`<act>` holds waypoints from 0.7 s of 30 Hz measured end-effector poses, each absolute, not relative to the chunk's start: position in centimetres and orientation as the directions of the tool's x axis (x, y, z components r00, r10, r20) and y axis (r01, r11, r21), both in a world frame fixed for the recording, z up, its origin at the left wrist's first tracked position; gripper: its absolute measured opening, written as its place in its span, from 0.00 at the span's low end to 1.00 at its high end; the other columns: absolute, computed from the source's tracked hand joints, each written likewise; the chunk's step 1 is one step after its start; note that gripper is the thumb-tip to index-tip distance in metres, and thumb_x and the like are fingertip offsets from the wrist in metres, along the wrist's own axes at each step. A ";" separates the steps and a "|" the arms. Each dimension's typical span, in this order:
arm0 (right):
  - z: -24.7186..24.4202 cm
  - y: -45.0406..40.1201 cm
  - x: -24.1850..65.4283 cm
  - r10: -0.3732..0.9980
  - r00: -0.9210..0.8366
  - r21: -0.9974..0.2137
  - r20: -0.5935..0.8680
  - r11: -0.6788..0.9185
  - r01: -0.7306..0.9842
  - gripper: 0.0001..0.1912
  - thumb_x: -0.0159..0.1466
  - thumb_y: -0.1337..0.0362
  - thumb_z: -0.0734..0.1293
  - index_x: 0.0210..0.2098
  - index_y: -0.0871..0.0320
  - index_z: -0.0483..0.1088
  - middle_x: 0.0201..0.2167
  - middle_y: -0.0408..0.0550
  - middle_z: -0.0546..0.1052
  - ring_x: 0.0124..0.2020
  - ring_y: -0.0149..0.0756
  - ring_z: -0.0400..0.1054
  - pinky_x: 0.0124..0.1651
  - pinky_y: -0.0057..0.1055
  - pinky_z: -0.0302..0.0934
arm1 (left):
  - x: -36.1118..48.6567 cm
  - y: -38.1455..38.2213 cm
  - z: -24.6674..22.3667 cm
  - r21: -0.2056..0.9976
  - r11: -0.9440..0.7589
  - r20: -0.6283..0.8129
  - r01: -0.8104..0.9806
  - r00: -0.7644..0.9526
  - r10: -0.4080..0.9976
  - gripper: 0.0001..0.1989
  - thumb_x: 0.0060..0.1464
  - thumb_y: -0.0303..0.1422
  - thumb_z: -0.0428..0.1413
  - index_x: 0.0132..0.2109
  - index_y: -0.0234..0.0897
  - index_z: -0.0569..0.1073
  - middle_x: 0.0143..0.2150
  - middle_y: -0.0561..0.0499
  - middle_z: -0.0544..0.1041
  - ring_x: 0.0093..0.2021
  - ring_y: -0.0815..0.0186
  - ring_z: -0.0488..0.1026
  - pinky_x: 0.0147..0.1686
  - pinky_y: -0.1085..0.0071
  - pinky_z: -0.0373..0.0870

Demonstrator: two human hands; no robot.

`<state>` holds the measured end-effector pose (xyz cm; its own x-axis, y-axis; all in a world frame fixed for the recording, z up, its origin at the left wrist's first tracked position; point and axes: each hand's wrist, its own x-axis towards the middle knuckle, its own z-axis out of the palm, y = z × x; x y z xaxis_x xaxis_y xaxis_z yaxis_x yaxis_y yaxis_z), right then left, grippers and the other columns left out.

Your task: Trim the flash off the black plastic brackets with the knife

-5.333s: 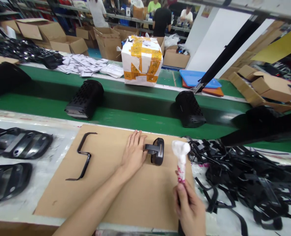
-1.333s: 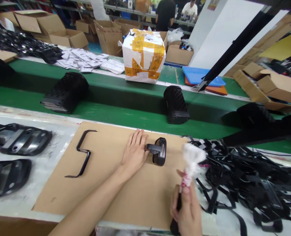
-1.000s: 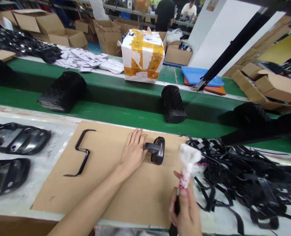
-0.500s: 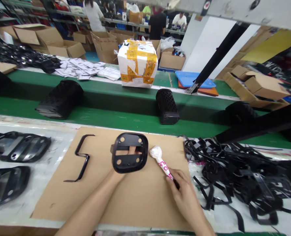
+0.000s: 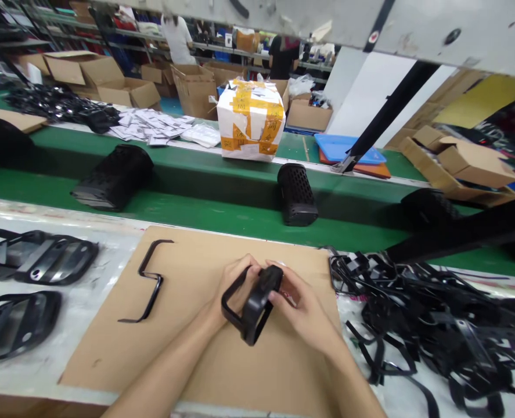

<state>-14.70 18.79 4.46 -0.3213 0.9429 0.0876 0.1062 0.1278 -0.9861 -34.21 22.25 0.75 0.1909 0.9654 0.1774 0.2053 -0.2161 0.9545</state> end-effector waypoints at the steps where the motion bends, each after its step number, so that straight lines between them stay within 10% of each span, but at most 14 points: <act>1: 4.3 19.5 -15.1 0.933 -0.336 -0.979 0.129 0.174 0.106 0.19 0.75 0.62 0.68 0.64 0.42 0.72 0.62 0.43 0.74 0.61 0.33 0.71 0.62 0.27 0.67 | -34.2 22.3 0.8 0.951 -0.236 0.199 0.198 0.187 0.962 0.24 0.73 0.51 0.47 0.36 0.37 0.68 0.31 0.52 0.73 0.30 0.67 0.70 0.33 0.71 0.67; 13: 1.0 20.6 -15.7 0.907 -0.117 -0.883 0.403 0.420 0.211 0.19 0.75 0.71 0.66 0.60 0.44 0.75 0.55 0.43 0.79 0.56 0.31 0.75 0.59 0.25 0.68 | -34.1 23.1 0.6 0.995 -0.099 0.089 0.032 0.242 0.966 0.15 0.68 0.43 0.60 0.52 0.38 0.73 0.40 0.51 0.79 0.37 0.67 0.76 0.36 0.73 0.69; 21: 0.0 20.3 -15.8 0.886 -0.038 -0.849 0.463 0.455 0.267 0.14 0.73 0.72 0.68 0.54 0.50 0.73 0.45 0.43 0.78 0.45 0.29 0.76 0.50 0.24 0.70 | -33.8 23.1 1.5 0.879 0.428 -0.268 -0.208 0.528 0.806 0.35 0.64 0.64 0.51 0.30 0.33 0.70 0.19 0.53 0.66 0.17 0.72 0.61 0.21 0.74 0.58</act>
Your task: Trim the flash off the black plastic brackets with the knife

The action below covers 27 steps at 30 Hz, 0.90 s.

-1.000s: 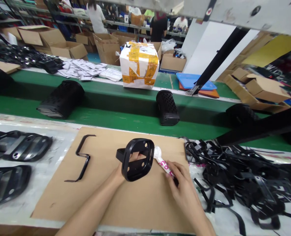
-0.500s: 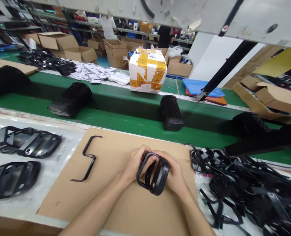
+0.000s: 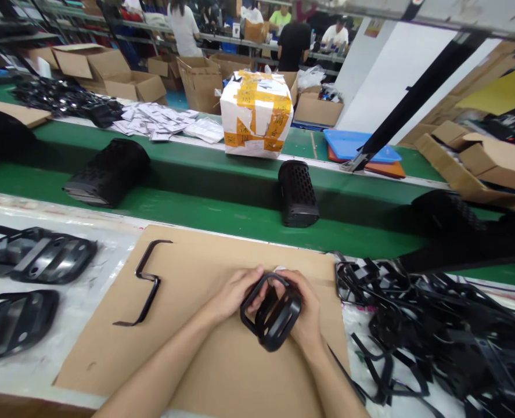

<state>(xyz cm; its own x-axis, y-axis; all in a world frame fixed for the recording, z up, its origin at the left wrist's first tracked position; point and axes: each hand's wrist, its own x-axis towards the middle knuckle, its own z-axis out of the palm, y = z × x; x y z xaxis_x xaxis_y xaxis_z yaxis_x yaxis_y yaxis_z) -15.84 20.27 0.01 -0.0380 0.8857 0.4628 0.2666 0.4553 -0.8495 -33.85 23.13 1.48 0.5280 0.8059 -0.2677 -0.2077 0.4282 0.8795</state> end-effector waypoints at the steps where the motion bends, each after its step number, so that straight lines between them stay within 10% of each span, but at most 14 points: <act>1: 0.0 20.2 -15.9 0.883 -0.030 -0.848 0.469 0.459 0.263 0.12 0.73 0.72 0.69 0.52 0.51 0.72 0.43 0.42 0.77 0.43 0.28 0.76 0.48 0.24 0.70 | -33.7 22.9 1.4 0.868 0.444 -0.268 -0.221 0.545 0.794 0.34 0.64 0.63 0.53 0.29 0.34 0.68 0.18 0.55 0.64 0.17 0.73 0.59 0.20 0.75 0.56; 6: 0.4 20.2 -15.8 0.854 -0.092 -0.800 0.512 0.514 0.311 0.18 0.73 0.75 0.68 0.58 0.50 0.74 0.46 0.44 0.79 0.48 0.29 0.76 0.53 0.24 0.70 | -32.4 21.9 0.7 0.831 0.457 -0.237 -0.319 0.540 0.808 0.30 0.65 0.61 0.54 0.31 0.38 0.63 0.15 0.61 0.56 0.14 0.75 0.50 0.16 0.75 0.46; 17: 0.2 20.2 -16.0 0.892 0.005 -0.833 0.453 0.421 0.359 0.10 0.73 0.67 0.70 0.51 0.57 0.81 0.46 0.47 0.84 0.42 0.35 0.81 0.52 0.29 0.75 | -31.4 21.5 2.1 0.848 0.469 -0.333 -0.248 0.439 0.835 0.36 0.54 0.70 0.55 0.29 0.39 0.61 0.16 0.59 0.59 0.16 0.73 0.56 0.19 0.74 0.57; 27: 0.6 20.5 -16.3 0.943 0.088 -0.908 0.322 0.281 0.311 0.13 0.73 0.58 0.69 0.47 0.59 0.82 0.40 0.50 0.84 0.37 0.38 0.80 0.44 0.30 0.76 | -33.5 23.0 1.3 0.830 0.491 -0.254 -0.265 0.605 0.755 0.31 0.65 0.60 0.53 0.33 0.34 0.72 0.24 0.50 0.71 0.24 0.68 0.66 0.29 0.71 0.63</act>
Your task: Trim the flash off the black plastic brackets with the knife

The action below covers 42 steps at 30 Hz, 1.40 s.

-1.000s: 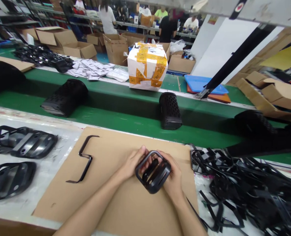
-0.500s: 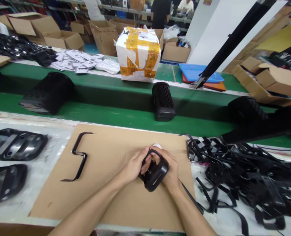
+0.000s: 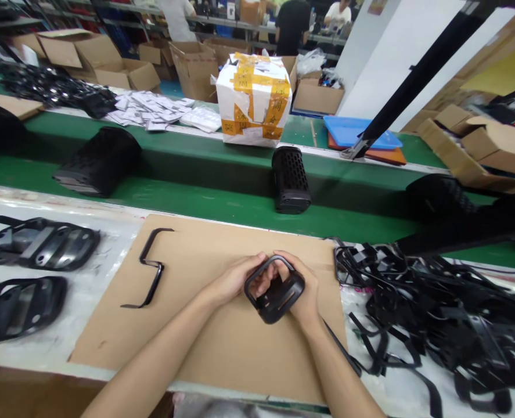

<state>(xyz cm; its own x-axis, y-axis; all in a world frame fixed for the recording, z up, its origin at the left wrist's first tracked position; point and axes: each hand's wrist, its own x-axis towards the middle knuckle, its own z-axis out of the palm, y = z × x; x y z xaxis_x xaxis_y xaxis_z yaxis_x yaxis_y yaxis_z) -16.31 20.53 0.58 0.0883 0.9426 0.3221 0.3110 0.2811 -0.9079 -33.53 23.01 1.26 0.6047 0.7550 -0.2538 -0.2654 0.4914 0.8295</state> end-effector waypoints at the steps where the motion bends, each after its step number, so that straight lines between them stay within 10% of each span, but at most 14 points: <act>1: 0.6 20.5 -16.3 0.945 0.105 -0.916 0.309 0.266 0.300 0.13 0.73 0.57 0.69 0.47 0.59 0.82 0.38 0.50 0.83 0.35 0.36 0.80 0.41 0.28 0.76 | -33.9 23.2 1.3 0.845 0.481 -0.256 -0.233 0.613 0.748 0.31 0.63 0.60 0.55 0.34 0.33 0.73 0.25 0.49 0.72 0.25 0.68 0.66 0.30 0.71 0.62; 5: 0.2 20.5 -16.3 0.949 0.145 -0.937 0.278 0.235 0.258 0.15 0.74 0.55 0.69 0.48 0.61 0.81 0.35 0.50 0.83 0.31 0.36 0.79 0.35 0.27 0.75 | -35.0 23.9 2.0 0.893 0.443 -0.296 -0.080 0.638 0.711 0.32 0.61 0.61 0.57 0.32 0.32 0.72 0.26 0.51 0.69 0.25 0.71 0.62 0.27 0.71 0.54; 12: -0.5 20.5 -15.4 0.847 -0.164 -0.754 0.506 0.527 0.392 0.19 0.71 0.58 0.68 0.59 0.58 0.76 0.53 0.54 0.80 0.52 0.44 0.79 0.55 0.34 0.75 | -38.7 22.2 10.0 0.984 0.099 -0.167 0.151 0.551 0.817 0.27 0.68 0.55 0.52 0.33 0.35 0.67 0.29 0.53 0.67 0.31 0.69 0.62 0.35 0.70 0.59; 18: -1.2 21.1 -15.6 0.799 -0.198 -0.632 0.568 0.578 0.516 0.12 0.72 0.52 0.69 0.43 0.51 0.79 0.42 0.44 0.83 0.40 0.37 0.80 0.37 0.23 0.73 | -49.1 15.9 14.3 0.977 0.052 -0.032 0.207 -0.097 0.995 0.22 0.62 0.52 0.61 0.43 0.35 0.71 0.32 0.53 0.66 0.32 0.68 0.63 0.34 0.72 0.61; 24: -2.5 21.6 -15.3 0.853 -0.137 -0.685 0.504 0.491 0.538 0.19 0.70 0.44 0.68 0.38 0.52 0.81 0.39 0.45 0.83 0.36 0.39 0.81 0.32 0.23 0.73 | -63.9 10.2 12.1 0.970 0.139 0.071 0.198 -0.784 0.617 0.20 0.55 0.48 0.63 0.42 0.38 0.68 0.34 0.52 0.68 0.34 0.66 0.65 0.33 0.71 0.62; 34: -2.4 21.8 -15.4 0.870 -0.111 -0.699 0.480 0.456 0.550 0.18 0.68 0.45 0.69 0.36 0.51 0.82 0.37 0.42 0.84 0.36 0.38 0.81 0.36 0.21 0.73 | -77.2 10.4 6.7 0.862 0.387 0.093 0.327 -0.853 0.513 0.26 0.51 0.55 0.62 0.43 0.37 0.72 0.31 0.49 0.72 0.30 0.61 0.68 0.31 0.63 0.68; 39: -1.9 21.8 -15.7 0.847 -0.114 -0.709 0.520 0.501 0.496 0.16 0.71 0.50 0.69 0.36 0.52 0.82 0.36 0.43 0.83 0.34 0.36 0.81 0.39 0.20 0.73 | -75.4 10.4 7.2 0.687 0.523 0.383 0.504 -0.863 0.330 0.24 0.57 0.50 0.57 0.51 0.36 0.71 0.43 0.43 0.74 0.50 0.47 0.74 0.48 0.53 0.70; 42: -1.4 21.7 -15.9 0.841 -0.127 -0.721 0.526 0.520 0.459 0.14 0.72 0.53 0.69 0.37 0.54 0.81 0.35 0.44 0.82 0.33 0.34 0.79 0.38 0.20 0.72 | -70.5 10.7 7.9 0.646 0.476 0.343 0.597 -0.784 0.517 0.25 0.62 0.54 0.53 0.50 0.36 0.74 0.47 0.43 0.77 0.51 0.48 0.75 0.53 0.53 0.69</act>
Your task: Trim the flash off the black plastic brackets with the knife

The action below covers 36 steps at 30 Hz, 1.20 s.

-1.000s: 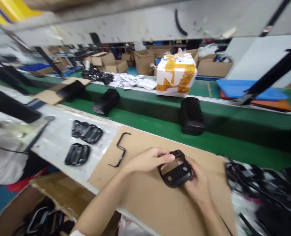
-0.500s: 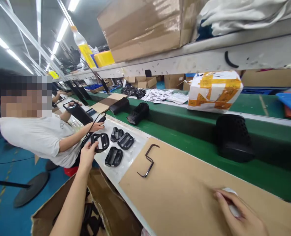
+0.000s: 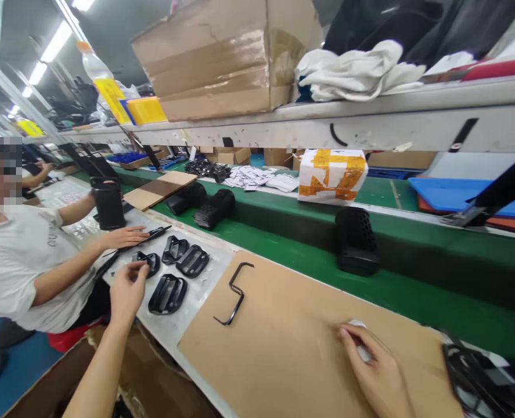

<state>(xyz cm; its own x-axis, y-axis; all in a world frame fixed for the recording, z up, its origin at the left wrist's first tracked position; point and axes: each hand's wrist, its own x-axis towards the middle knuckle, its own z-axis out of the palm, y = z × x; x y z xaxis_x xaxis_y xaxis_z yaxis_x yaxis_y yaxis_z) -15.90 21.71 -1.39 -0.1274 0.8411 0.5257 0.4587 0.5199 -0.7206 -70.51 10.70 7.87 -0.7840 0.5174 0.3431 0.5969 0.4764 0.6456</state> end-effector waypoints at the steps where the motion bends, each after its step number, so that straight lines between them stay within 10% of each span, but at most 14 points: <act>1: -1.3 21.7 -16.0 0.842 -0.135 -0.727 0.523 0.523 0.445 0.13 0.72 0.55 0.69 0.37 0.54 0.81 0.34 0.44 0.82 0.33 0.34 0.79 0.38 0.21 0.71 | -68.4 11.0 7.9 0.671 0.420 0.244 0.611 -0.717 0.653 0.26 0.63 0.55 0.53 0.51 0.37 0.75 0.46 0.44 0.78 0.48 0.51 0.76 0.52 0.55 0.70; 6: -1.0 21.4 -16.2 0.873 -0.144 -0.794 0.466 0.485 0.367 0.10 0.73 0.59 0.69 0.38 0.56 0.80 0.35 0.45 0.80 0.34 0.33 0.76 0.39 0.23 0.68 | -57.3 14.0 5.2 0.607 0.153 0.001 0.780 -0.193 0.981 0.38 0.61 0.54 0.59 0.71 0.39 0.65 0.65 0.39 0.71 0.56 0.52 0.76 0.52 0.59 0.75; 12: -0.5 21.1 -16.5 0.930 -0.137 -0.883 0.343 0.368 0.292 0.12 0.73 0.59 0.67 0.39 0.58 0.79 0.34 0.47 0.79 0.34 0.34 0.73 0.39 0.27 0.65 | -49.3 17.1 1.3 0.494 -0.083 0.103 0.866 0.037 0.994 0.21 0.68 0.41 0.51 0.63 0.42 0.72 0.63 0.41 0.70 0.65 0.51 0.70 0.65 0.54 0.69; 21: 3.8 19.9 -13.2 0.971 -0.145 -0.941 0.191 0.223 0.256 0.10 0.73 0.63 0.66 0.43 0.57 0.81 0.42 0.46 0.82 0.45 0.34 0.77 0.48 0.25 0.67 | -41.3 17.3 -0.1 0.589 -0.350 0.142 0.728 0.333 0.932 0.22 0.69 0.41 0.53 0.67 0.52 0.72 0.70 0.46 0.67 0.69 0.53 0.69 0.67 0.57 0.71; 28: 2.1 16.6 -11.8 0.964 -0.214 -0.908 0.157 0.226 0.353 0.10 0.75 0.64 0.64 0.43 0.55 0.79 0.40 0.44 0.80 0.43 0.34 0.74 0.46 0.27 0.64 | -44.3 13.7 1.6 0.848 -0.007 0.053 0.531 -0.072 0.996 0.22 0.64 0.52 0.59 0.57 0.45 0.79 0.67 0.43 0.71 0.69 0.49 0.68 0.59 0.61 0.76; 31: 1.5 15.7 -12.8 0.930 -0.326 -0.889 0.172 0.289 0.356 0.11 0.77 0.62 0.63 0.46 0.52 0.78 0.43 0.43 0.80 0.46 0.33 0.74 0.51 0.27 0.64 | -48.1 8.7 2.7 0.944 0.223 -0.200 0.244 -0.113 0.973 0.25 0.62 0.56 0.60 0.50 0.39 0.81 0.47 0.41 0.81 0.47 0.55 0.79 0.48 0.64 0.78; 36: 1.6 16.8 -15.6 0.785 -0.557 -0.738 0.271 0.542 0.403 0.10 0.77 0.58 0.63 0.51 0.47 0.77 0.51 0.44 0.78 0.55 0.38 0.73 0.58 0.33 0.65 | -53.4 -1.8 3.1 0.872 0.469 -0.489 -0.140 -0.215 0.845 0.28 0.56 0.58 0.65 0.40 0.33 0.76 0.29 0.50 0.71 0.27 0.70 0.64 0.27 0.74 0.61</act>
